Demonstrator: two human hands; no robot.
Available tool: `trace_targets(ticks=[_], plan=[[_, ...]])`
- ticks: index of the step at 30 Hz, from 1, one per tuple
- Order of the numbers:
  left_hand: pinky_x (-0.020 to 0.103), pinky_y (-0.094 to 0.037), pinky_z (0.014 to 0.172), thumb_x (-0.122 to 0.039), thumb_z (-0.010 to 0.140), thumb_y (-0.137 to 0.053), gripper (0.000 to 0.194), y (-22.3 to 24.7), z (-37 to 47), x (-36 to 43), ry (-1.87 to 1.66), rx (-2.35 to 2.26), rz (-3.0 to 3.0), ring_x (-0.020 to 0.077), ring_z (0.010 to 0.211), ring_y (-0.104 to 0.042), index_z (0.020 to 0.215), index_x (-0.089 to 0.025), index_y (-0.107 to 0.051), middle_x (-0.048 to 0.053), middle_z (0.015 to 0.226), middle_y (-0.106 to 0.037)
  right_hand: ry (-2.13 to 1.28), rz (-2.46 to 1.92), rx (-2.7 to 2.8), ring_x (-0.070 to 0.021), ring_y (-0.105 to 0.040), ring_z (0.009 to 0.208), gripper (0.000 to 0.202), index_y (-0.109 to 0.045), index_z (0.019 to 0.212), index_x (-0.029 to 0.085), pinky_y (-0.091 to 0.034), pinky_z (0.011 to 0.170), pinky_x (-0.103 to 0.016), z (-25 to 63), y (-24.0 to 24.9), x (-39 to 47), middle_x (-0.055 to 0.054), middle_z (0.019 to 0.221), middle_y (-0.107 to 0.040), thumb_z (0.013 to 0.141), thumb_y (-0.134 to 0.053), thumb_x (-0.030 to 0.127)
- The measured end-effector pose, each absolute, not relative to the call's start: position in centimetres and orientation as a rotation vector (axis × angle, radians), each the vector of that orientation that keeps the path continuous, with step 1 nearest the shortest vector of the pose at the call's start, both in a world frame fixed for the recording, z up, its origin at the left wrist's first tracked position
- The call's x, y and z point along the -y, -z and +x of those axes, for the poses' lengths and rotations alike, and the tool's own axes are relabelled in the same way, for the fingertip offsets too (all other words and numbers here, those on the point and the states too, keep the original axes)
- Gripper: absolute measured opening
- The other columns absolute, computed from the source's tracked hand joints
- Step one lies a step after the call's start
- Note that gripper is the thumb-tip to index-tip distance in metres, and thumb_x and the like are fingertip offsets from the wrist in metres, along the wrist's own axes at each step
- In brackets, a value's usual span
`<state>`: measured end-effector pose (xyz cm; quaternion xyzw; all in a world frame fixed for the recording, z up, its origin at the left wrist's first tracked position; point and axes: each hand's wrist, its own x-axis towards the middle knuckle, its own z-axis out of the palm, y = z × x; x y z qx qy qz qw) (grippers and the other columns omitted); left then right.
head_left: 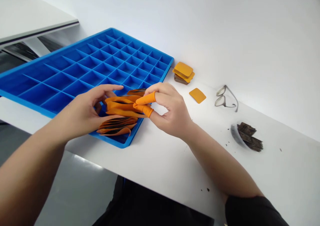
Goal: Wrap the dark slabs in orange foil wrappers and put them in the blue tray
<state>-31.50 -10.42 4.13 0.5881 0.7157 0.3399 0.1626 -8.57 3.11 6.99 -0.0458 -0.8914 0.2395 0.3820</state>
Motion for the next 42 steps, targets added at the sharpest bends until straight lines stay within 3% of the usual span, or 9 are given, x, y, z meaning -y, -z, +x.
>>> trace_targets(ticks=[5, 13, 18, 22, 26, 33, 37, 42], plan=[[0.023, -0.060, 0.086, -0.026, 0.077, -0.083, 0.063, -4.0, -32.1, 10.7, -1.390, -1.627, 1.890, 0.0125, 0.091, -0.066, 0.136, -0.034, -0.063, -0.001, 0.098, -0.065, -0.605, -0.157, 2.380, -0.0184, -0.064, 0.091, 0.020, -0.073, 0.095, 0.018, -0.054, 0.082, -0.035, -8.6, -7.3, -2.6, -0.005, 0.097, -0.072, 0.094, -0.054, 0.010], [0.029, -0.060, 0.065, -0.013, 0.076, -0.082, 0.033, -4.6, -31.4, 11.2, -1.544, -1.549, 1.841, 0.0159, 0.080, -0.070, 0.099, -0.036, -0.080, -0.001, 0.091, -0.077, -0.539, -0.181, 2.583, -0.0171, -0.065, 0.090, 0.029, -0.071, 0.089, 0.018, -0.048, 0.072, -0.031, -9.1, -9.3, -2.6, -0.003, 0.093, -0.072, 0.087, -0.048, 0.002], [0.026, -0.057, 0.062, -0.017, 0.073, -0.083, 0.016, -4.6, -31.8, 11.2, -1.512, -1.630, 1.789, 0.0131, 0.072, -0.066, 0.080, -0.026, -0.071, -0.001, 0.083, -0.071, -0.416, -0.217, 2.716, -0.0147, -0.059, 0.073, 0.024, -0.067, 0.078, 0.020, -0.031, 0.055, -0.033, -10.3, -10.8, -2.6, 0.001, 0.083, -0.070, 0.083, -0.051, 0.004], [0.021, -0.055, 0.055, -0.027, 0.072, -0.085, 0.024, -4.2, -32.2, 11.0, -1.386, -1.706, 1.736, 0.0108, 0.065, -0.063, 0.073, -0.022, -0.061, -0.002, 0.077, -0.067, -0.614, -0.252, 2.762, -0.0147, -0.061, 0.073, 0.023, -0.070, 0.081, 0.021, -0.035, 0.058, -0.032, -11.2, -11.5, -3.0, 0.002, 0.086, -0.074, 0.081, -0.053, 0.004], [0.019, -0.053, 0.051, -0.033, 0.070, -0.086, 0.028, -3.8, -32.3, 10.9, -1.324, -1.734, 1.669, 0.0107, 0.062, -0.063, 0.077, -0.021, -0.061, -0.002, 0.074, -0.065, -0.842, -0.299, 2.778, -0.0137, -0.062, 0.075, 0.028, -0.072, 0.083, 0.021, -0.041, 0.060, -0.030, -11.6, -11.9, -3.7, 0.004, 0.085, -0.075, 0.076, -0.053, 0.001], [0.016, -0.050, 0.053, -0.030, 0.075, -0.079, 0.027, -3.8, -32.0, 11.0, -1.271, -1.735, 1.703, 0.0089, 0.063, -0.059, 0.090, -0.023, -0.058, -0.002, 0.077, -0.062, -0.870, -0.244, 2.646, -0.0129, -0.060, 0.077, 0.024, -0.076, 0.089, 0.020, -0.041, 0.059, -0.029, -11.0, -10.3, -4.0, 0.002, 0.083, -0.069, 0.080, -0.060, 0.003], [0.016, -0.049, 0.053, -0.029, 0.076, -0.073, 0.028, -4.0, -31.7, 11.0, -1.226, -1.783, 1.749, 0.0084, 0.063, -0.055, 0.096, -0.024, -0.055, -0.003, 0.080, -0.059, -0.897, -0.187, 2.389, -0.0103, -0.054, 0.072, 0.017, -0.078, 0.102, 0.021, -0.042, 0.058, -0.028, -9.7, -8.4, -4.0, 0.000, 0.086, -0.064, 0.091, -0.067, 0.014], [0.021, -0.050, 0.056, -0.039, 0.074, -0.079, 0.034, -3.6, -31.7, 11.2, -1.298, -1.826, 1.778, 0.0110, 0.068, -0.059, 0.094, -0.024, -0.057, -0.002, 0.085, -0.061, -0.906, -0.198, 2.219, -0.0093, -0.051, 0.064, 0.012, -0.078, 0.096, 0.022, -0.042, 0.054, -0.028, -8.4, -7.2, -3.4, 0.001, 0.077, -0.066, 0.092, -0.072, 0.031]])
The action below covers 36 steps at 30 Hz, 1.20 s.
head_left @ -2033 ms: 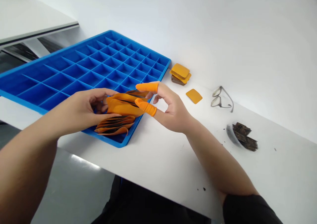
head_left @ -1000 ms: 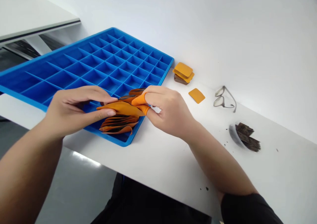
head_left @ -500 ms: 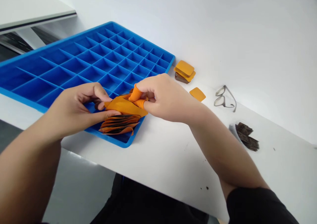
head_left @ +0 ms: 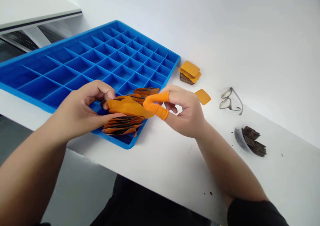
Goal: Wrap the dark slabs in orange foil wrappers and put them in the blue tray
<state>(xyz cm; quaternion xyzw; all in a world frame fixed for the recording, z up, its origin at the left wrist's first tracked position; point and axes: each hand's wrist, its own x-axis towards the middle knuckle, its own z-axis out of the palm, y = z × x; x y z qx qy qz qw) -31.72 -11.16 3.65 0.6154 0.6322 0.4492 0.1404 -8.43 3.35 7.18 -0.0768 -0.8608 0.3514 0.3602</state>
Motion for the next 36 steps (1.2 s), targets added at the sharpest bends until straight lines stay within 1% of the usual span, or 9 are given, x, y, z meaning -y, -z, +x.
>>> trace_targets(ticks=[3, 7, 9, 14, 20, 25, 30, 33, 36], plan=[[0.022, -0.051, 0.061, -0.041, 0.075, -0.080, 0.034, -3.5, -31.7, 11.3, -1.314, -1.881, 1.796, 0.0118, 0.072, -0.060, 0.096, -0.024, -0.058, -0.002, 0.089, -0.062, -0.927, -0.158, 2.254, -0.0103, -0.057, 0.069, 0.014, -0.075, 0.095, 0.020, -0.048, 0.059, -0.027, -8.4, -6.9, -2.8, 0.001, 0.080, -0.072, 0.087, -0.078, 0.031], [0.022, -0.049, 0.063, -0.046, 0.073, -0.082, 0.039, -3.5, -31.5, 11.2, -1.279, -1.950, 1.811, 0.0111, 0.072, -0.058, 0.094, -0.023, -0.058, -0.004, 0.088, -0.061, -0.985, -0.192, 2.305, -0.0094, -0.061, 0.073, 0.003, -0.070, 0.090, 0.018, -0.051, 0.064, -0.025, -8.5, -6.8, -2.4, 0.001, 0.089, -0.075, 0.088, -0.073, 0.017], [0.022, -0.050, 0.064, -0.049, 0.072, -0.084, 0.042, -3.4, -31.5, 11.2, -1.294, -1.948, 1.828, 0.0112, 0.073, -0.058, 0.095, -0.024, -0.059, -0.004, 0.088, -0.061, -0.981, -0.198, 2.346, -0.0081, -0.060, 0.071, 0.005, -0.070, 0.089, 0.017, -0.051, 0.064, -0.024, -8.4, -7.2, -2.5, 0.002, 0.089, -0.075, 0.086, -0.072, 0.013], [0.020, -0.054, 0.066, -0.047, 0.076, -0.083, 0.039, -3.0, -32.0, 11.2, -1.323, -1.877, 1.873, 0.0115, 0.078, -0.063, 0.102, -0.026, -0.062, -0.002, 0.093, -0.065, -0.875, -0.253, 2.269, -0.0081, -0.059, 0.067, 0.006, -0.071, 0.087, 0.020, -0.050, 0.056, -0.026, -6.5, -9.9, -3.8, 0.003, 0.085, -0.074, 0.086, -0.077, 0.018], [0.016, -0.059, 0.068, -0.047, 0.077, -0.082, 0.060, -3.5, -32.1, 10.9, -1.319, -1.772, 1.867, 0.0144, 0.091, -0.070, 0.130, -0.028, -0.063, 0.002, 0.102, -0.069, -0.662, -0.424, 2.147, -0.0158, -0.064, 0.070, 0.015, -0.074, 0.085, 0.032, -0.050, 0.054, -0.036, -3.4, -13.2, -6.6, 0.001, 0.084, -0.073, 0.083, -0.081, 0.019], [0.021, -0.062, 0.076, -0.054, 0.079, -0.081, 0.048, -3.7, -32.1, 10.5, -1.248, -1.788, 1.975, 0.0137, 0.086, -0.071, 0.118, -0.027, -0.072, 0.000, 0.101, -0.074, -0.603, -0.584, 2.173, -0.0176, -0.065, 0.072, 0.015, -0.069, 0.080, 0.031, -0.054, 0.056, -0.037, -3.5, -13.5, -7.0, 0.002, 0.085, -0.071, 0.084, -0.079, 0.021], [0.023, -0.061, 0.071, -0.052, 0.081, -0.081, 0.044, -3.6, -32.1, 10.1, -1.211, -1.738, 2.054, 0.0155, 0.084, -0.072, 0.114, -0.024, -0.073, 0.001, 0.097, -0.075, -0.476, -0.449, 2.232, -0.0120, -0.063, 0.069, 0.012, -0.070, 0.084, 0.024, -0.047, 0.052, -0.029, -4.6, -11.9, -7.1, 0.003, 0.082, -0.073, 0.084, -0.076, 0.013], [0.021, -0.059, 0.076, -0.057, 0.082, -0.078, 0.058, -3.6, -32.2, 10.3, -1.288, -1.770, 2.209, 0.0133, 0.089, -0.070, 0.131, -0.027, -0.068, 0.001, 0.105, -0.073, -0.423, -0.384, 2.339, -0.0105, -0.061, 0.067, 0.013, -0.071, 0.086, 0.023, -0.046, 0.054, -0.026, -5.3, -10.8, -7.2, 0.004, 0.085, -0.074, 0.084, -0.071, 0.009], [0.022, -0.056, 0.084, -0.050, 0.084, -0.079, 0.062, -3.7, -32.1, 10.6, -1.337, -1.762, 2.288, 0.0122, 0.096, -0.067, 0.142, -0.037, -0.060, 0.000, 0.114, -0.070, -0.370, -0.338, 2.410, -0.0115, -0.060, 0.068, 0.012, -0.071, 0.089, 0.022, -0.045, 0.057, -0.027, -6.2, -9.6, -7.0, 0.002, 0.085, -0.075, 0.088, -0.065, 0.011]])
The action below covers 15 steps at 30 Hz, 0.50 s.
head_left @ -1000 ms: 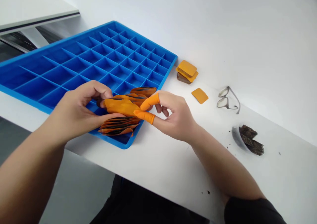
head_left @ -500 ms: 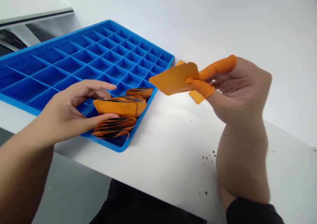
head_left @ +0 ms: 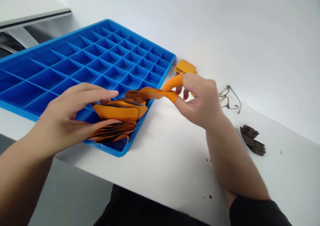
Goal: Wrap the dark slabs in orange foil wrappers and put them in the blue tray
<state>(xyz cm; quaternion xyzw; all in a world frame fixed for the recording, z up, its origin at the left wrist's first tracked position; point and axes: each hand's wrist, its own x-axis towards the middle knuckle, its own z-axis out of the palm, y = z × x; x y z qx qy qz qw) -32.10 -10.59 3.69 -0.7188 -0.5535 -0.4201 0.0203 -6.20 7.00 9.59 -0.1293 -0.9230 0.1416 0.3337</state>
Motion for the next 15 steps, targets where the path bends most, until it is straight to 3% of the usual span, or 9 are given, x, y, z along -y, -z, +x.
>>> trace_targets(ticks=[8, 12, 15], plan=[[0.026, -0.056, 0.073, -0.014, 0.092, -0.069, 0.050, -4.1, -31.5, 10.7, 1.426, 1.577, -2.270, 0.0125, 0.092, -0.067, 0.131, -0.044, -0.067, 0.001, 0.112, -0.069, -0.174, -0.309, 2.445, -0.0138, -0.055, 0.071, 0.017, -0.067, 0.090, 0.020, -0.038, 0.063, -0.031, -8.7, -8.1, -6.0, 0.002, 0.083, -0.072, 0.092, -0.055, 0.008], [0.024, -0.055, 0.067, -0.013, 0.088, -0.075, 0.047, -4.2, -31.4, 10.5, 1.530, 1.590, -2.236, 0.0110, 0.088, -0.067, 0.122, -0.045, -0.073, -0.001, 0.107, -0.070, -0.174, -0.245, 2.497, -0.0142, -0.056, 0.074, 0.021, -0.065, 0.090, 0.020, -0.038, 0.065, -0.030, -9.6, -8.3, -6.3, 0.002, 0.084, -0.071, 0.091, -0.052, 0.003], [0.021, -0.057, 0.063, -0.020, 0.086, -0.079, 0.027, -4.2, -31.4, 10.5, 1.607, 1.627, -2.250, 0.0079, 0.078, -0.067, 0.107, -0.037, -0.079, -0.004, 0.095, -0.071, -0.076, -0.242, 2.531, -0.0147, -0.058, 0.075, 0.027, -0.066, 0.092, 0.019, -0.035, 0.062, -0.030, -10.2, -8.5, -6.5, 0.002, 0.080, -0.069, 0.087, -0.049, -0.001]])
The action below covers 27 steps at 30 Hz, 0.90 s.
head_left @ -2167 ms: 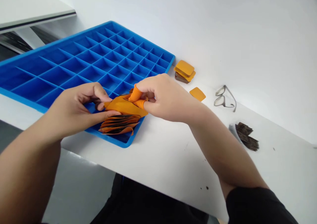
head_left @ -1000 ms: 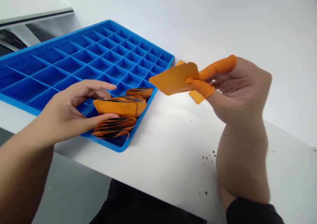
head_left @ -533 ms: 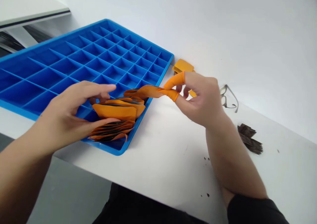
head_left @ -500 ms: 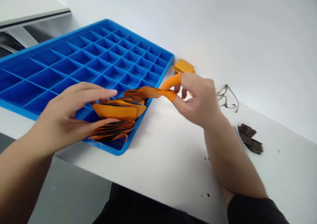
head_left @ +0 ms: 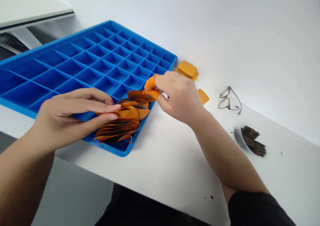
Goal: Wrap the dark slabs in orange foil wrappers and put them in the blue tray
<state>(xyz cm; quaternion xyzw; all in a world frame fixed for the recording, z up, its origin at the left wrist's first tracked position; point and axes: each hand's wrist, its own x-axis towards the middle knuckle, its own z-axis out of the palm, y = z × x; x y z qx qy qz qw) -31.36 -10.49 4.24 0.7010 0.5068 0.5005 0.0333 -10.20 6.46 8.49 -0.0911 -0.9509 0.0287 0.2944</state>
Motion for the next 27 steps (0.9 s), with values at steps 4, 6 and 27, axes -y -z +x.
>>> trace_targets(ticks=[4, 6, 27], plan=[[0.020, -0.060, 0.066, -0.031, 0.083, -0.083, 0.008, -4.1, -31.4, 10.4, -1.506, -1.589, 2.130, 0.0084, 0.076, -0.069, 0.086, -0.026, -0.077, -0.003, 0.091, -0.073, -0.033, -0.292, 2.555, -0.0156, -0.062, 0.078, 0.026, -0.068, 0.099, 0.017, -0.034, 0.063, -0.031, -10.9, -8.0, -6.4, 0.001, 0.084, -0.071, 0.091, -0.048, 0.002], [0.021, -0.061, 0.067, -0.030, 0.082, -0.083, 0.009, -4.1, -31.4, 10.3, -1.511, -1.610, 2.110, 0.0099, 0.077, -0.071, 0.084, -0.025, -0.076, -0.002, 0.090, -0.073, -0.118, -0.283, 2.632, -0.0155, -0.065, 0.081, 0.024, -0.068, 0.100, 0.016, -0.036, 0.063, -0.030, -10.9, -7.8, -6.5, 0.001, 0.090, -0.074, 0.092, -0.048, 0.004], [0.027, -0.061, 0.079, -0.027, 0.076, -0.088, 0.041, -3.3, -31.4, 10.7, -1.573, -1.752, 2.102, 0.0149, 0.087, -0.073, 0.115, -0.030, -0.076, -0.002, 0.103, -0.078, -0.471, -0.481, 2.775, -0.0138, -0.056, 0.072, 0.015, -0.066, 0.107, 0.023, -0.030, 0.062, -0.030, -11.8, -8.8, -7.6, 0.003, 0.087, -0.072, 0.093, -0.063, 0.027]])
